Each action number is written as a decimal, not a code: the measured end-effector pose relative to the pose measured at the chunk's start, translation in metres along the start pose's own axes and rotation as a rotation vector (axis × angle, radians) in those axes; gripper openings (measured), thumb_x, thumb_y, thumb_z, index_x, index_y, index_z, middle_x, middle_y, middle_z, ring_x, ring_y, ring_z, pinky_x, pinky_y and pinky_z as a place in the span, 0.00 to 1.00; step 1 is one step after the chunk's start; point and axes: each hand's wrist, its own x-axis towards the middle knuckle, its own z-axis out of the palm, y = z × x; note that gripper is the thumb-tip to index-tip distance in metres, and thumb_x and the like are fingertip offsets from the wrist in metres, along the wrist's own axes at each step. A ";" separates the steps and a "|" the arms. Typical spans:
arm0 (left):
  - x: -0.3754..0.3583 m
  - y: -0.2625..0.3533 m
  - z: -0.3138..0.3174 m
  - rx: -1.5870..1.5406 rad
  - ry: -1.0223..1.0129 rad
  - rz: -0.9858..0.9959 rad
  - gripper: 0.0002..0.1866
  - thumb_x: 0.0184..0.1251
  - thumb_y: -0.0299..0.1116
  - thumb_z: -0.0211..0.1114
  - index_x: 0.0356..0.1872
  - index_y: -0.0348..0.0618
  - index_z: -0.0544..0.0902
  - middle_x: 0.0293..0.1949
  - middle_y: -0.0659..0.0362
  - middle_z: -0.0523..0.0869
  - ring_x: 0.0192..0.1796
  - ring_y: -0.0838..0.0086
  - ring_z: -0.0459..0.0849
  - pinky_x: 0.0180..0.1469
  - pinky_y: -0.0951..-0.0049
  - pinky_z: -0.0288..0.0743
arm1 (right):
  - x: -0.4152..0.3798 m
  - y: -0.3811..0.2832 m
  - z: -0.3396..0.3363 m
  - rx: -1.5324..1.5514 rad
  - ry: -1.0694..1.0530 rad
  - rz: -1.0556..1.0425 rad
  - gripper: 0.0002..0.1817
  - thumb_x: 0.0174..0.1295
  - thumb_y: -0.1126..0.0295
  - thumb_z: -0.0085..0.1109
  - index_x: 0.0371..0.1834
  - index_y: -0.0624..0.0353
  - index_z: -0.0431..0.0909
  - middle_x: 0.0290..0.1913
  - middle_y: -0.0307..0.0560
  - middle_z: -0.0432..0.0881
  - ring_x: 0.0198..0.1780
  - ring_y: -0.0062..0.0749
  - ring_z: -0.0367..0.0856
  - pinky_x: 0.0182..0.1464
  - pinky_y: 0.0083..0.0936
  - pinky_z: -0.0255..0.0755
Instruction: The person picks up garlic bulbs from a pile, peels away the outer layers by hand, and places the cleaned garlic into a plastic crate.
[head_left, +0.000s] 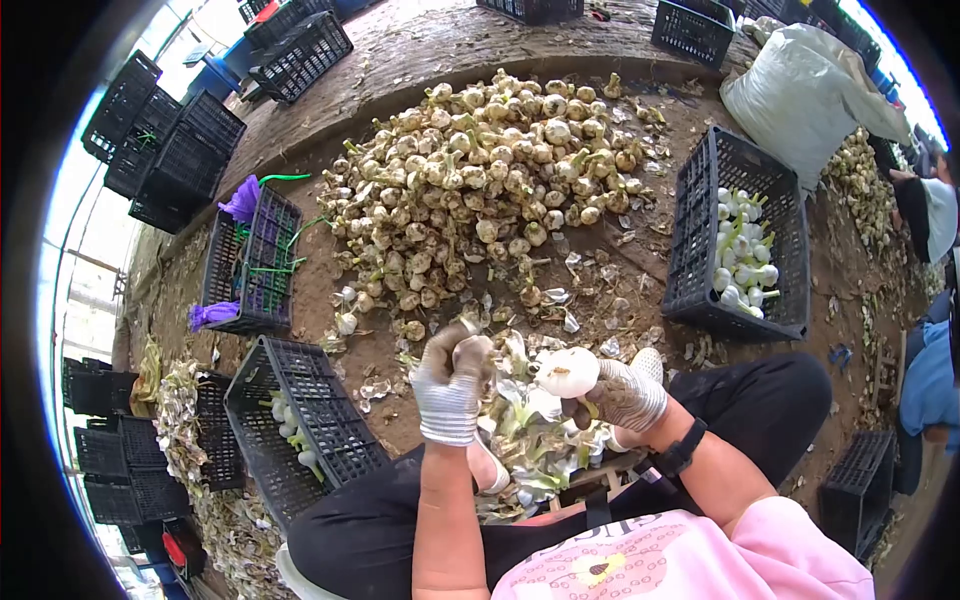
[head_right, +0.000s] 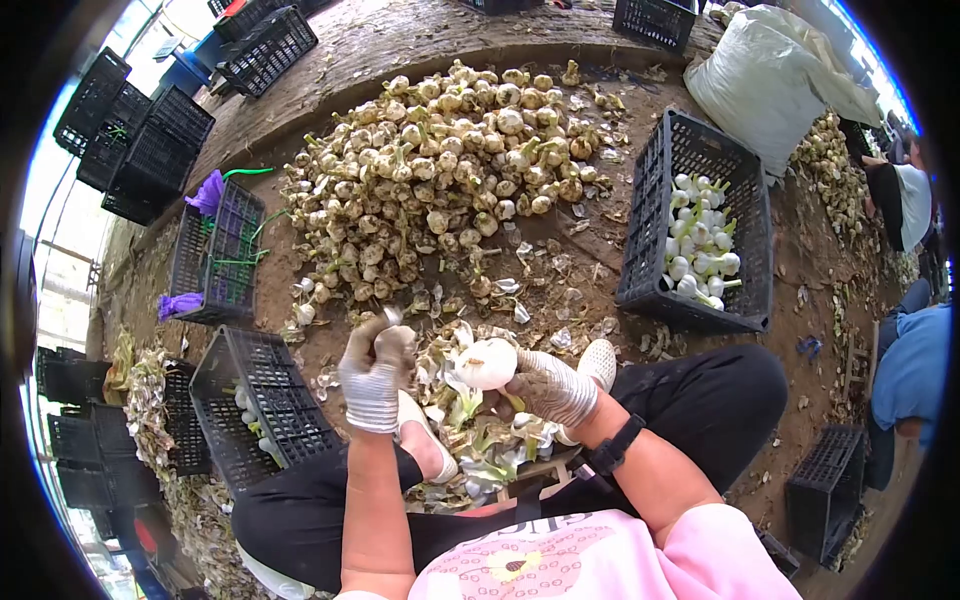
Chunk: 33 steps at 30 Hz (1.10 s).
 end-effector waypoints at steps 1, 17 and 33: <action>0.003 -0.024 -0.012 0.277 -0.127 0.051 0.25 0.53 0.28 0.67 0.53 0.42 0.70 0.39 0.54 0.79 0.27 0.80 0.76 0.28 0.82 0.73 | 0.002 -0.002 0.000 0.008 0.028 0.031 0.32 0.51 0.50 0.64 0.53 0.60 0.71 0.31 0.35 0.77 0.30 0.17 0.73 0.31 0.15 0.67; 0.018 0.017 -0.121 -0.940 0.456 0.348 0.29 0.50 0.53 0.64 0.42 0.37 0.75 0.34 0.51 0.82 0.32 0.64 0.83 0.30 0.67 0.81 | 0.035 0.034 -0.043 -0.047 0.232 0.075 0.15 0.64 0.71 0.50 0.53 0.62 0.69 0.42 0.45 0.78 0.39 0.25 0.79 0.38 0.18 0.73; 0.307 -0.192 0.070 0.840 0.188 -0.426 0.44 0.43 0.52 0.70 0.61 0.41 0.64 0.62 0.47 0.67 0.62 0.56 0.67 0.61 0.62 0.63 | 0.046 0.052 -0.084 -0.023 0.392 0.129 0.16 0.66 0.73 0.42 0.55 0.63 0.68 0.43 0.41 0.75 0.39 0.21 0.72 0.41 0.17 0.69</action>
